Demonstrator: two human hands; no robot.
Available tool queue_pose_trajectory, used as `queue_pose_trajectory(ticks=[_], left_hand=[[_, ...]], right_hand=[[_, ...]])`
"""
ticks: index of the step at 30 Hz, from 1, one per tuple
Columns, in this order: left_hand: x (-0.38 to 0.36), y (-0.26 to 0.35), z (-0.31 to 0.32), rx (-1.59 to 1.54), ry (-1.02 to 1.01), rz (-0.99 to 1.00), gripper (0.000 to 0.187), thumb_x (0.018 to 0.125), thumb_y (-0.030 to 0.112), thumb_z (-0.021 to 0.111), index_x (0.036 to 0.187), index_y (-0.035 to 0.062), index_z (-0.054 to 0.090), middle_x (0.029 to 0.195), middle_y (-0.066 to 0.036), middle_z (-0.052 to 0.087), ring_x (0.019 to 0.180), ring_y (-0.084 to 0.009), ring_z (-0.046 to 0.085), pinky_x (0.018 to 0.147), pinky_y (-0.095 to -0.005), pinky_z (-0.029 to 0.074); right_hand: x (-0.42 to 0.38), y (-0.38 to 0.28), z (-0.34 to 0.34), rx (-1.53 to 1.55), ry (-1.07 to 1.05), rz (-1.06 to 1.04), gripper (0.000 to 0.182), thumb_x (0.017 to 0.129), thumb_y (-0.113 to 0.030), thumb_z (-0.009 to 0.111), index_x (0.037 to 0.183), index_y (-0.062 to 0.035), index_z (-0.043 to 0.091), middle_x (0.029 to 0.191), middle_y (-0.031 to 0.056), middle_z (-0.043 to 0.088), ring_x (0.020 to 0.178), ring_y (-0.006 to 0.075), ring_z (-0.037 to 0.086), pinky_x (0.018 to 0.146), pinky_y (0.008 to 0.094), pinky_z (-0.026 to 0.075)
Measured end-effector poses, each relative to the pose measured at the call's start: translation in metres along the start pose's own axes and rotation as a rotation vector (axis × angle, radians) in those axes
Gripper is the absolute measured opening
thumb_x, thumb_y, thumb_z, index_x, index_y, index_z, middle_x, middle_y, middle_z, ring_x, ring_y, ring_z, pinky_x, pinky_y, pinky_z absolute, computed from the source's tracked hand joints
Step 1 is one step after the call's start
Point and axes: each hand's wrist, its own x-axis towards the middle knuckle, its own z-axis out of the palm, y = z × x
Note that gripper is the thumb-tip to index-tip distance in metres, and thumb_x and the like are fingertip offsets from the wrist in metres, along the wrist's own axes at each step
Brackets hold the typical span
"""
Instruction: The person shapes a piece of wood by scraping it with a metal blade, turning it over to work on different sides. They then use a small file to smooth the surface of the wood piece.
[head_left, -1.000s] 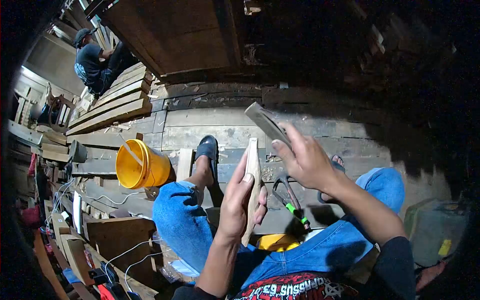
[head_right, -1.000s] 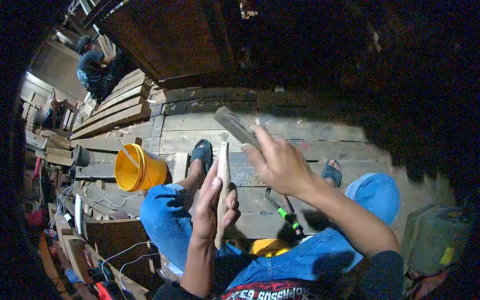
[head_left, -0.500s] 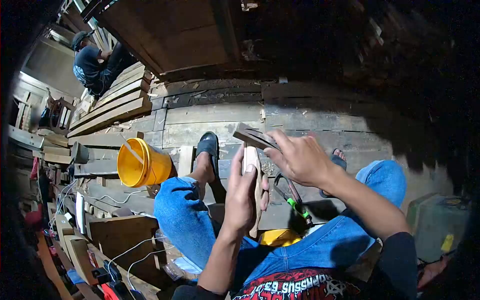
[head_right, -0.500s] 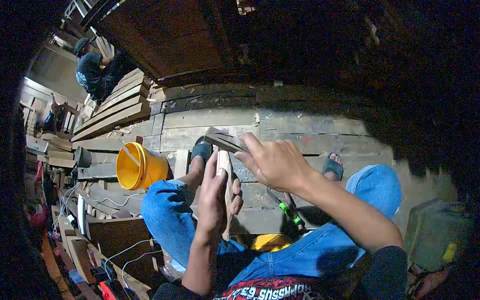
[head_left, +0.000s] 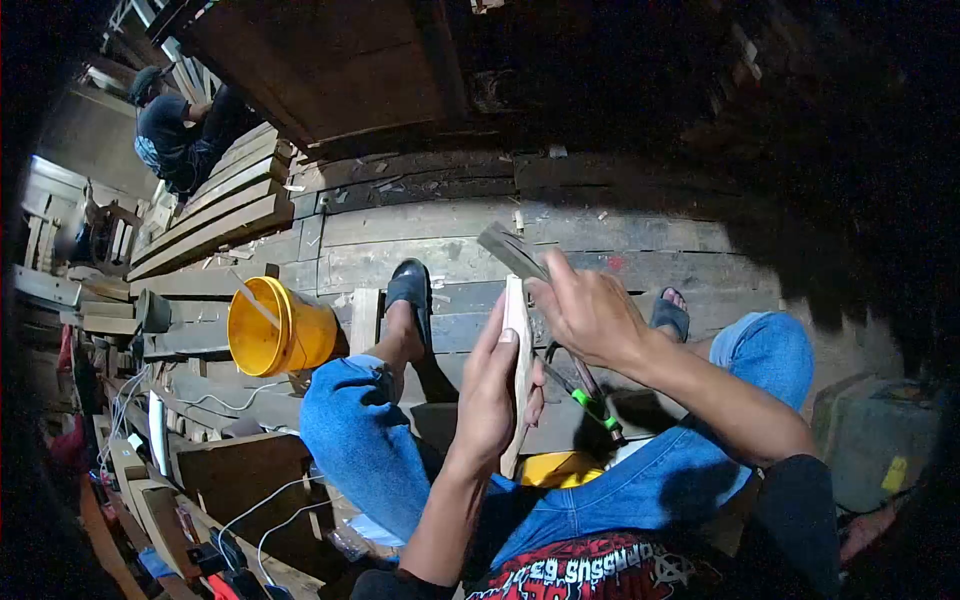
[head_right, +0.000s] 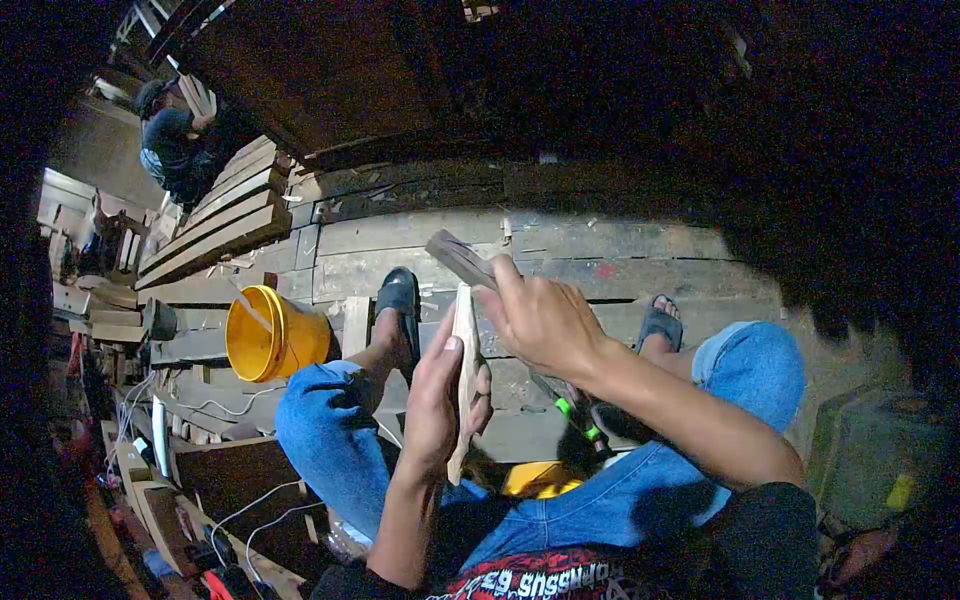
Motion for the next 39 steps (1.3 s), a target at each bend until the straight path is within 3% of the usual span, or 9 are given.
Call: queue_pose_trajectory(ticks=[8,13,16,18,22,25,29,33,39], left_hand=[[0.011,-0.021,0.008,-0.095,0.009,0.039,0.060,0.110,0.032,0.040,0.165,0.0155,0.021,0.078,-0.006,0.056,0.047,-0.0112,0.046,0.043,-0.0243,0.040],[0.014,-0.015,0.008,-0.070,0.056,0.051,0.057,0.109,0.028,0.043,0.162,0.0124,0.027,0.080,-0.007,0.058,0.050,-0.0122,0.051,0.045,-0.0235,0.043],[0.014,-0.016,0.008,0.019,0.087,0.100,0.068,0.103,0.017,0.059,0.162,0.0110,0.025,0.085,-0.006,0.060,0.054,-0.0097,0.054,0.046,-0.0219,0.045],[0.012,-0.016,0.012,-0.027,0.134,0.114,0.075,0.098,0.008,0.068,0.161,0.0088,0.029,0.100,-0.005,0.062,0.063,-0.0093,0.061,0.050,-0.0225,0.049],[0.005,-0.003,0.019,0.070,0.188,0.059,0.065,0.096,0.010,0.068,0.155,0.0026,0.042,0.113,-0.010,0.068,0.079,-0.0125,0.071,0.049,-0.0212,0.051],[0.007,-0.008,0.016,0.182,0.204,0.131,0.060,0.097,0.020,0.064,0.150,-0.0007,0.048,0.100,-0.005,0.068,0.088,-0.0163,0.073,0.055,-0.0233,0.051],[0.006,-0.012,0.015,0.177,0.222,0.189,0.032,0.106,0.032,0.056,0.117,0.0032,0.064,0.106,-0.007,0.071,0.094,-0.0181,0.073,0.066,-0.0283,0.058],[0.008,-0.013,0.010,0.109,0.218,0.198,0.035,0.109,0.033,0.054,0.111,0.0010,0.067,0.097,-0.006,0.070,0.089,-0.0128,0.070,0.070,-0.0270,0.056],[0.004,-0.011,0.002,0.030,0.178,0.205,0.041,0.112,0.037,0.043,0.114,0.0012,0.063,0.081,-0.002,0.063,0.060,-0.0079,0.058,0.055,-0.0226,0.047]], right_hand=[[-0.009,0.009,-0.006,0.253,0.022,0.155,0.035,0.107,-0.033,0.049,0.117,0.0011,0.050,0.066,0.0324,0.060,0.071,0.0536,0.064,0.060,0.0601,0.047],[-0.007,0.014,-0.010,1.112,-0.257,0.579,0.059,0.108,-0.062,0.031,0.127,-0.0107,0.054,0.069,-0.0048,0.040,0.048,0.0058,0.033,0.049,0.0228,0.033],[-0.003,0.007,-0.030,1.631,-0.315,0.679,0.069,0.106,-0.068,0.025,0.127,-0.0093,0.053,0.064,-0.0056,0.039,0.045,0.0048,0.034,0.045,0.0214,0.032],[-0.001,0.011,-0.032,1.756,-0.349,0.658,0.059,0.107,-0.062,0.037,0.129,-0.0090,0.053,0.062,-0.0066,0.037,0.044,0.0042,0.034,0.044,0.0213,0.031],[0.004,0.013,-0.047,1.527,-0.356,0.510,0.044,0.106,-0.045,0.053,0.132,-0.0090,0.052,0.058,-0.0083,0.034,0.041,0.0022,0.034,0.042,0.0210,0.031],[0.002,0.013,-0.066,1.537,-0.326,0.443,0.040,0.103,-0.028,0.062,0.135,-0.0087,0.050,0.059,-0.0068,0.036,0.042,0.0017,0.035,0.041,0.0202,0.032],[0.001,0.019,-0.067,1.463,-0.303,0.405,0.034,0.103,-0.021,0.062,0.133,-0.0128,0.048,0.069,-0.0036,0.046,0.043,0.0027,0.037,0.042,0.0209,0.035],[0.000,0.016,-0.054,1.332,-0.181,0.427,0.031,0.105,-0.022,0.061,0.130,-0.0157,0.044,0.085,0.0005,0.056,0.050,0.0027,0.042,0.045,0.0205,0.039],[0.002,0.005,-0.050,1.235,-0.033,0.379,0.037,0.103,-0.029,0.065,0.132,-0.0117,0.050,0.090,0.0010,0.059,0.054,0.0031,0.046,0.047,0.0200,0.041]])
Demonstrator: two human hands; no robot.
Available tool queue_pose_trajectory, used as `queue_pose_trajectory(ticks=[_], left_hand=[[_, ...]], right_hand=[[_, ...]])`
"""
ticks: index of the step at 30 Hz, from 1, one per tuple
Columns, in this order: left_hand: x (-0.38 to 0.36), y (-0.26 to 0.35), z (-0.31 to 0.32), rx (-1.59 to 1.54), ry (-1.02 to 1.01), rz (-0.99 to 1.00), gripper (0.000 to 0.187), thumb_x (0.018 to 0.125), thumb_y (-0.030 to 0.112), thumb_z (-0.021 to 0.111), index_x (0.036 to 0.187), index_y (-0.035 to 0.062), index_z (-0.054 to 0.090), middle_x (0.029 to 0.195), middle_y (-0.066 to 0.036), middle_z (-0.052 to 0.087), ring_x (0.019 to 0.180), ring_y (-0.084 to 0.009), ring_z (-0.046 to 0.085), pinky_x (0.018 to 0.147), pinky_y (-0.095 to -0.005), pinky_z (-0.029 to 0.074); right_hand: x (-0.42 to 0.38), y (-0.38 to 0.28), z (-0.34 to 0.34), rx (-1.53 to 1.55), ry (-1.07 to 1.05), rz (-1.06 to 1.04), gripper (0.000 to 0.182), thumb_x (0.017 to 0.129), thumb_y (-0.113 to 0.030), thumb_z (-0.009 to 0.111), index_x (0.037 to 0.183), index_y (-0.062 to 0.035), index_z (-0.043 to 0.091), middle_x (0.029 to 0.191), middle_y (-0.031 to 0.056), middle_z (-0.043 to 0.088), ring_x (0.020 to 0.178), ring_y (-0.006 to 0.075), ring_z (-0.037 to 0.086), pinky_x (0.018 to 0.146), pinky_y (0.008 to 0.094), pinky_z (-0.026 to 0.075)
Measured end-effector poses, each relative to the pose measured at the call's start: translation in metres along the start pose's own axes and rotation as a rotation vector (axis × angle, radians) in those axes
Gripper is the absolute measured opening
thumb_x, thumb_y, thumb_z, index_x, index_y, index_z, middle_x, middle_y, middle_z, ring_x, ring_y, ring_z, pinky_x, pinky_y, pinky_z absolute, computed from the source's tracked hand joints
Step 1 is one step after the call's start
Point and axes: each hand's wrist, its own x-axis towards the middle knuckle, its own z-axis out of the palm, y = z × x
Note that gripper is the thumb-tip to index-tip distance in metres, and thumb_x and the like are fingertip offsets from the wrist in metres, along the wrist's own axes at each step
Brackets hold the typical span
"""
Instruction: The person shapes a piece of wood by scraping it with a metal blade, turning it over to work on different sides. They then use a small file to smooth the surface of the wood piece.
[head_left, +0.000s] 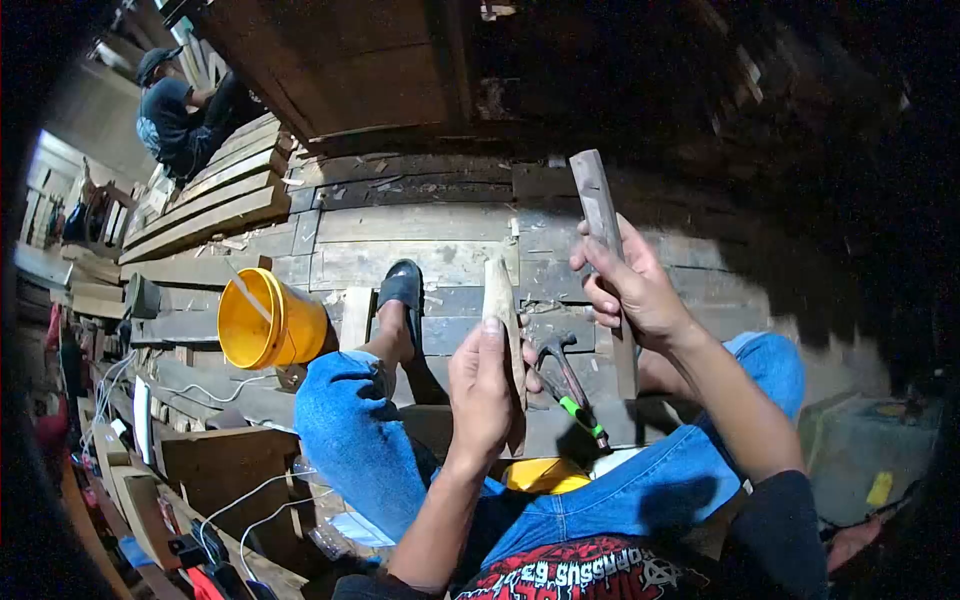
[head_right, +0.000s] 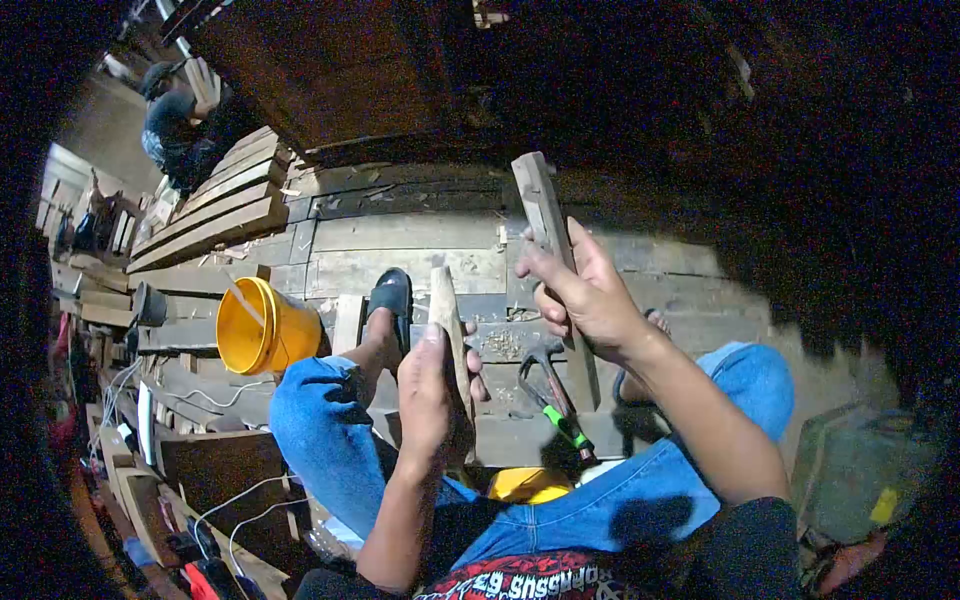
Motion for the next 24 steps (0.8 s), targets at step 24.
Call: queue_pose_trajectory(ticks=[24], left_hand=[[-0.011,0.013,0.007,0.281,-0.102,0.179,0.020,0.104,0.011,0.058,0.119,-0.0011,0.057,0.087,-0.001,0.058,0.078,-0.0061,0.051,0.065,-0.0269,0.046]], right_hand=[[0.000,0.024,0.020,-0.262,-0.137,0.068,0.045,0.110,-0.048,0.046,0.129,-0.0076,0.052,0.068,-0.0054,0.039,0.054,0.0034,0.034,0.048,0.0201,0.031]])
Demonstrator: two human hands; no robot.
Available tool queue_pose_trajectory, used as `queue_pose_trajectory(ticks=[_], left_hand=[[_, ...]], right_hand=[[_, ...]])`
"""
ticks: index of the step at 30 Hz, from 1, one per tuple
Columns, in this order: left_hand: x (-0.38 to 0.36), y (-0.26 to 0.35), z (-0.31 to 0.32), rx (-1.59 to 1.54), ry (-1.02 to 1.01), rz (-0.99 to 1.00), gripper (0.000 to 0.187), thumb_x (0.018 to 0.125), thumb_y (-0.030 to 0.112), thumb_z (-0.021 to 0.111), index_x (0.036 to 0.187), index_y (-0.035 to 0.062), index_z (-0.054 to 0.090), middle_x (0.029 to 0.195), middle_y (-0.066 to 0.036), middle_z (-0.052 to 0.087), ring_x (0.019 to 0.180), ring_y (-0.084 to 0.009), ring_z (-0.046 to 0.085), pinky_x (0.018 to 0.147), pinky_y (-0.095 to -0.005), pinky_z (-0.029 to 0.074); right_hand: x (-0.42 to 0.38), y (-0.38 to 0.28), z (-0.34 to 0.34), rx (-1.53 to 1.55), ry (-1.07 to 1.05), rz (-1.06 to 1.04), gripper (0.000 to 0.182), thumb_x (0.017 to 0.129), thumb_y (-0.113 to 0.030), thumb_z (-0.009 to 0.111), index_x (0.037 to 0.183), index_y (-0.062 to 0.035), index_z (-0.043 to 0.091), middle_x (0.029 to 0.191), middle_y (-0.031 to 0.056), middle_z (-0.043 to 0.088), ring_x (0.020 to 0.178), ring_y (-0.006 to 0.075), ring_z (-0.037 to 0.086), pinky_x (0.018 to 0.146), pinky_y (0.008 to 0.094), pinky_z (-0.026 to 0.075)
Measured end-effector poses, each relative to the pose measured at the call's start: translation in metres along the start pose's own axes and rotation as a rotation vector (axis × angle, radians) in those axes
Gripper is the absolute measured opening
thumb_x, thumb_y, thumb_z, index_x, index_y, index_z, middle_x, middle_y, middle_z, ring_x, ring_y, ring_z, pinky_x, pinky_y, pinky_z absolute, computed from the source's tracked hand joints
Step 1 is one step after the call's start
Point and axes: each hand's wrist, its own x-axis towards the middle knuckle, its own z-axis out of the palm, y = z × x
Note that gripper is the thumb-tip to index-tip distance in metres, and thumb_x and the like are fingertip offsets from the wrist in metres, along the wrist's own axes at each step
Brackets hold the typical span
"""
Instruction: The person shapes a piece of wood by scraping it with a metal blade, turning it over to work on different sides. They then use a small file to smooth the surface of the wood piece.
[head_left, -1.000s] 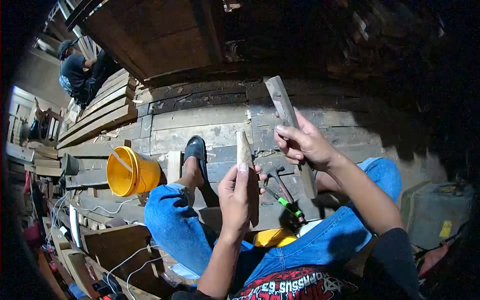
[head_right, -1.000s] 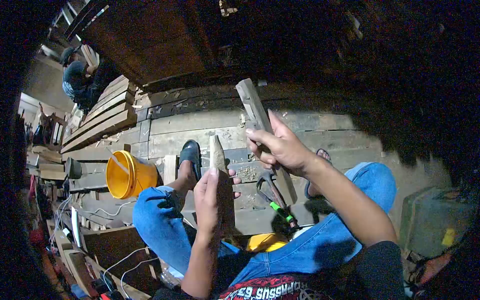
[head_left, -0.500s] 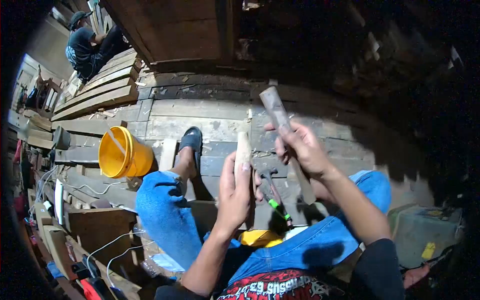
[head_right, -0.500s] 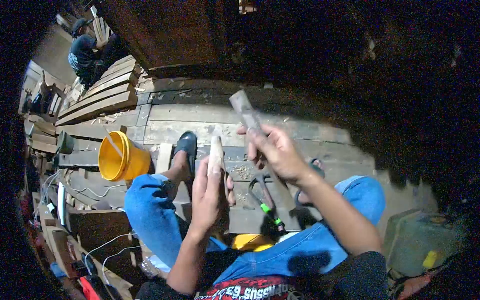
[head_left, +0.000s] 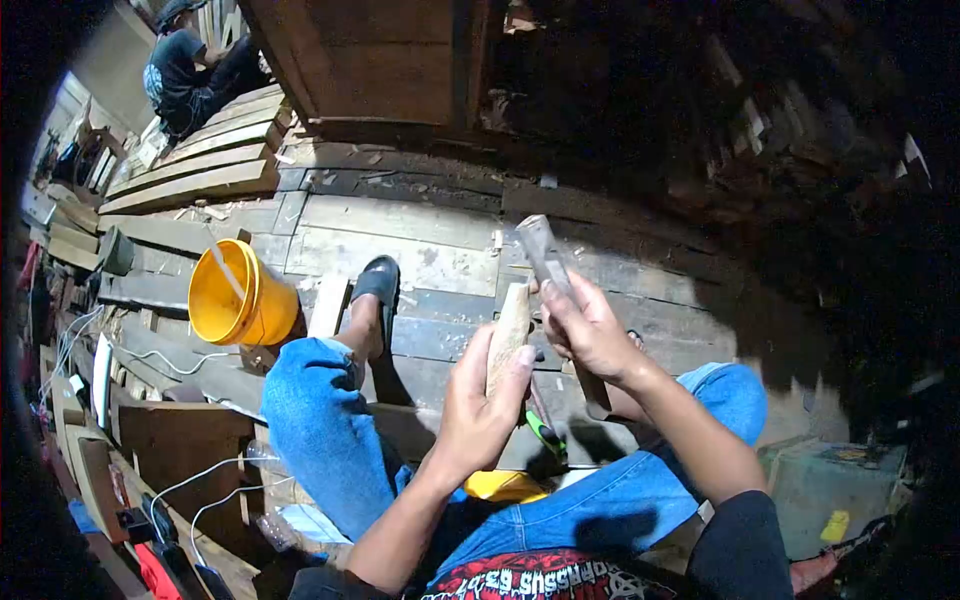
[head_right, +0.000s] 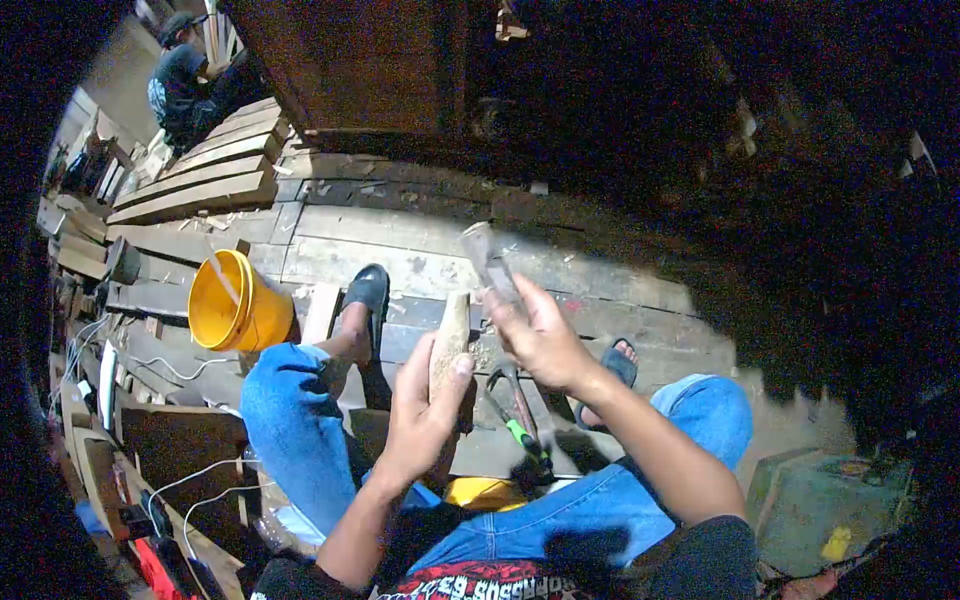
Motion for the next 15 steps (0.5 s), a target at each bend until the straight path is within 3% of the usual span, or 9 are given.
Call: queue_pose_trajectory(ticks=[3,7,9,11,12,15], left_hand=[[0.000,-0.002,0.001,0.048,0.056,0.088,0.018,0.104,0.012,0.059,0.118,-0.0007,0.058,0.083,0.000,0.057,0.075,-0.0055,0.051,0.064,-0.0259,0.045],[-0.001,-0.004,-0.004,-0.062,0.018,-0.056,0.019,0.106,0.014,0.057,0.119,0.0003,0.057,0.079,0.001,0.056,0.069,-0.0050,0.051,0.059,-0.0249,0.043],[0.001,-0.008,-0.003,-0.091,-0.005,-0.048,0.031,0.111,0.026,0.046,0.124,0.0008,0.057,0.083,-0.001,0.058,0.068,-0.0058,0.051,0.057,-0.0245,0.043],[0.003,-0.004,-0.006,-0.204,-0.061,-0.093,0.039,0.113,0.032,0.039,0.128,0.0012,0.056,0.087,-0.002,0.060,0.068,-0.0065,0.052,0.056,-0.0242,0.044],[0.003,-0.006,-0.001,-0.221,-0.028,-0.031,0.047,0.114,0.037,0.032,0.137,0.0013,0.053,0.096,-0.003,0.062,0.074,-0.0076,0.053,0.061,-0.0233,0.045],[0.005,-0.004,-0.003,-0.329,-0.029,-0.036,0.048,0.113,0.034,0.035,0.145,0.0010,0.047,0.103,-0.004,0.062,0.081,-0.0078,0.053,0.067,-0.0229,0.046]], right_hand=[[0.003,0.002,-0.003,0.219,-0.039,0.016,0.048,0.111,-0.049,0.037,0.132,-0.0079,0.051,0.069,-0.0040,0.040,0.055,0.0049,0.036,0.049,0.0214,0.034],[-0.003,-0.009,0.001,0.199,-0.031,0.117,0.048,0.112,-0.050,0.034,0.136,-0.0119,0.050,0.073,-0.0017,0.045,0.056,0.0057,0.041,0.052,0.0216,0.041],[-0.004,-0.006,0.003,0.123,0.011,0.130,0.044,0.112,-0.049,0.037,0.132,-0.0120,0.051,0.078,-0.0001,0.051,0.058,0.0075,0.047,0.057,0.0238,0.051],[0.001,0.003,0.002,0.094,0.010,0.089,0.040,0.111,-0.046,0.041,0.125,-0.0106,0.051,0.082,0.0020,0.056,0.060,0.0090,0.055,0.058,0.0258,0.054],[0.000,0.002,0.003,0.099,0.006,0.090,0.039,0.111,-0.046,0.041,0.124,-0.0103,0.051,0.083,0.0028,0.057,0.061,0.0095,0.057,0.058,0.0261,0.054],[0.003,0.000,0.006,0.111,-0.014,0.065,0.036,0.111,-0.044,0.043,0.122,-0.0096,0.050,0.087,0.0049,0.061,0.062,0.0111,0.062,0.057,0.0268,0.054]])
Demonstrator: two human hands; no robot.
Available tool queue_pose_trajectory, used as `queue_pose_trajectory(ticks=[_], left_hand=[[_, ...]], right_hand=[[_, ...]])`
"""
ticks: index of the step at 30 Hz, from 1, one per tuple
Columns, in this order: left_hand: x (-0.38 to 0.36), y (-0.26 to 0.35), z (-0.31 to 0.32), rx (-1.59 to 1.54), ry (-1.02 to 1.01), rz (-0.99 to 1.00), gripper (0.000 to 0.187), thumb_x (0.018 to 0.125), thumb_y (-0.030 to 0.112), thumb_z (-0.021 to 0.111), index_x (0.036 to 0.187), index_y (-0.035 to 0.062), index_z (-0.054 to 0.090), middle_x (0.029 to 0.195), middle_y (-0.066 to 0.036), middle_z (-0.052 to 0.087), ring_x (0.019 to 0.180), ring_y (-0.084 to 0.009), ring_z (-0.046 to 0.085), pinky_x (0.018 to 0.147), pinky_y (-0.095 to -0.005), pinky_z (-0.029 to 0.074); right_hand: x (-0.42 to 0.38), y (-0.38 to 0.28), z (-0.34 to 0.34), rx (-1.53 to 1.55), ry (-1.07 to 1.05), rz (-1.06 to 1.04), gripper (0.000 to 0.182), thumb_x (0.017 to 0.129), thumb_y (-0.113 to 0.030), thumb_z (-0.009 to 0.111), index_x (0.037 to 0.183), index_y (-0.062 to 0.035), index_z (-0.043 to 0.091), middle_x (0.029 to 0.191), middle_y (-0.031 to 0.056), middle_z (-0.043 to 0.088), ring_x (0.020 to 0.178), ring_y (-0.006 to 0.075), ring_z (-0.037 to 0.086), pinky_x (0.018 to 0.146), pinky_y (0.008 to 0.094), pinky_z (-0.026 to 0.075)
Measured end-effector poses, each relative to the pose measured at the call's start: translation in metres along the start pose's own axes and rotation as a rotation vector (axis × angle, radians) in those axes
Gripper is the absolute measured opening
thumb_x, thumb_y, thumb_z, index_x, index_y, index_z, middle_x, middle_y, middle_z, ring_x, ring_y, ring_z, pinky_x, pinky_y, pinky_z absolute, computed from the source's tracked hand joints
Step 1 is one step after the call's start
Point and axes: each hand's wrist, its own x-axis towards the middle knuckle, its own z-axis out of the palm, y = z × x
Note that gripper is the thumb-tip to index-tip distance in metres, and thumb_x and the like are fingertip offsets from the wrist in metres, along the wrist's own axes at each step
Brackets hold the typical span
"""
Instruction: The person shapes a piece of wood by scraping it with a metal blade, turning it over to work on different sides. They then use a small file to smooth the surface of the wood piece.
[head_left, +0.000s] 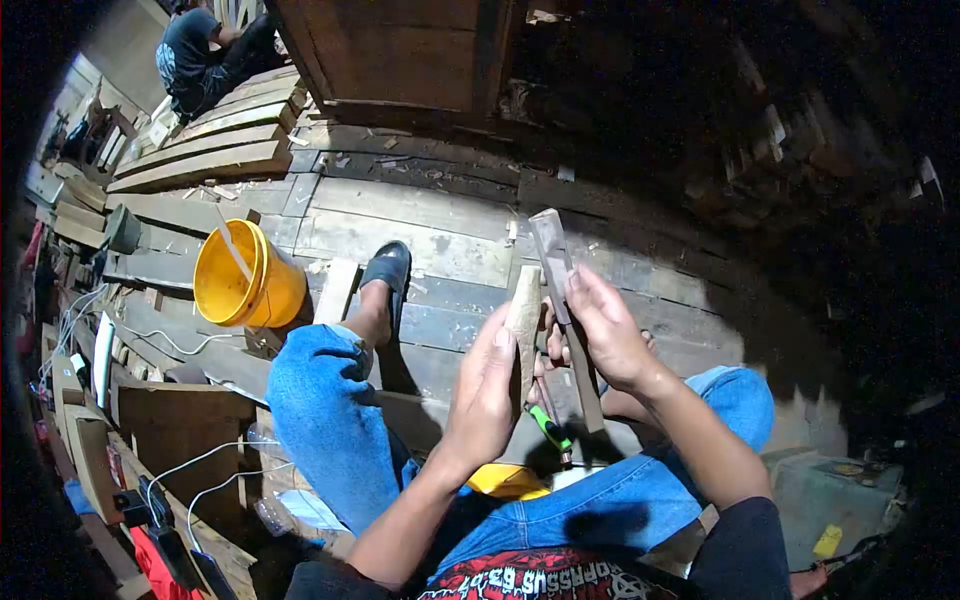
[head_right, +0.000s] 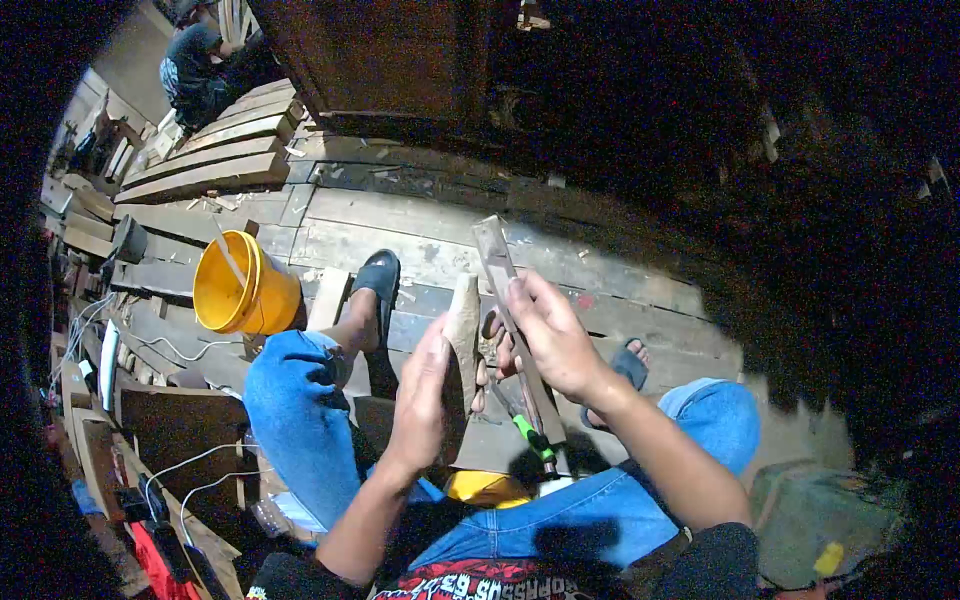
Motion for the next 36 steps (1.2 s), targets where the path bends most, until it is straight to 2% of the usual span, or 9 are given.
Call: queue_pose_trajectory(ticks=[5,9,13,17,22,29,32,34,36], left_hand=[[0.005,-0.001,-0.013,-0.173,-0.007,-0.106,0.043,0.108,0.027,0.050,0.141,0.0000,0.050,0.110,-0.005,0.064,0.096,-0.0092,0.059,0.078,-0.0231,0.047],[0.004,-0.002,-0.007,-0.161,0.033,-0.144,0.040,0.102,0.026,0.061,0.134,0.0045,0.053,0.105,-0.006,0.064,0.088,-0.0121,0.061,0.077,-0.0273,0.051],[0.003,-0.004,-0.008,-0.193,0.022,-0.174,0.028,0.107,0.028,0.056,0.127,0.0086,0.053,0.098,-0.004,0.062,0.082,-0.0121,0.062,0.071,-0.0275,0.053],[0.003,0.001,-0.005,-0.068,0.050,-0.185,0.028,0.111,0.032,0.047,0.123,0.0078,0.053,0.079,-0.004,0.058,0.057,-0.0124,0.056,0.052,-0.0266,0.048],[0.000,0.001,-0.006,-0.090,0.026,-0.218,0.040,0.112,0.037,0.032,0.122,0.0046,0.053,0.066,-0.005,0.050,0.046,-0.0126,0.045,0.045,-0.0268,0.040],[0.003,-0.003,-0.009,-0.184,-0.076,-0.230,0.040,0.109,0.032,0.032,0.138,0.0066,0.043,0.076,-0.009,0.054,0.047,-0.0140,0.044,0.045,-0.0256,0.041],[0.001,-0.006,-0.009,-0.156,-0.078,-0.200,0.044,0.108,0.033,0.032,0.146,0.0107,0.037,0.098,-0.010,0.059,0.058,-0.0122,0.049,0.044,-0.0246,0.044],[0.002,-0.007,0.002,-0.202,0.053,-0.174,0.048,0.106,0.031,0.039,0.148,0.0099,0.032,0.096,-0.010,0.060,0.065,-0.0149,0.054,0.047,-0.0260,0.047],[0.005,-0.009,-0.005,-0.225,0.023,-0.217,0.047,0.105,0.029,0.043,0.147,0.0099,0.033,0.097,-0.011,0.061,0.065,-0.0159,0.057,0.049,-0.0265,0.050]], right_hand=[[-0.001,-0.008,0.004,0.042,-0.043,-0.021,0.038,0.110,-0.042,0.048,0.127,-0.0088,0.048,0.088,0.0067,0.066,0.064,0.0136,0.066,0.056,0.0269,0.053],[0.000,-0.009,0.005,-0.003,0.016,-0.054,0.040,0.109,-0.035,0.054,0.134,-0.0039,0.050,0.088,0.0065,0.068,0.070,0.0113,0.065,0.066,0.0260,0.052],[-0.003,-0.015,0.009,0.005,0.007,-0.106,0.045,0.110,-0.040,0.050,0.137,-0.0037,0.050,0.088,0.0042,0.066,0.068,0.0105,0.062,0.067,0.0247,0.050],[-0.011,-0.021,0.007,-0.010,0.047,-0.006,0.063,0.109,-0.060,0.032,0.138,-0.0066,0.050,0.075,0.0020,0.060,0.060,0.0090,0.054,0.057,0.0242,0.046],[-0.007,-0.018,0.010,-0.057,0.064,-0.066,0.055,0.110,-0.055,0.034,0.137,-0.0091,0.049,0.073,0.0002,0.056,0.059,0.0076,0.051,0.054,0.0233,0.044],[-0.009,-0.014,0.008,-0.098,0.030,-0.070,0.042,0.110,-0.043,0.048,0.132,-0.0072,0.050,0.075,-0.0006,0.054,0.059,0.0058,0.050,0.053,0.0223,0.044],[-0.010,-0.008,0.007,-0.068,0.031,-0.041,0.040,0.110,-0.040,0.047,0.135,-0.0086,0.045,0.075,0.0005,0.055,0.059,0.0060,0.051,0.052,0.0226,0.043],[-0.011,-0.008,0.006,-0.052,0.030,-0.005,0.039,0.111,-0.035,0.045,0.141,-0.0102,0.040,0.081,0.0024,0.056,0.063,0.0077,0.053,0.056,0.0234,0.045],[-0.009,-0.009,0.006,-0.049,0.025,-0.019,0.040,0.111,-0.032,0.044,0.144,-0.0113,0.035,0.086,0.0038,0.057,0.064,0.0086,0.054,0.057,0.0245,0.047]])
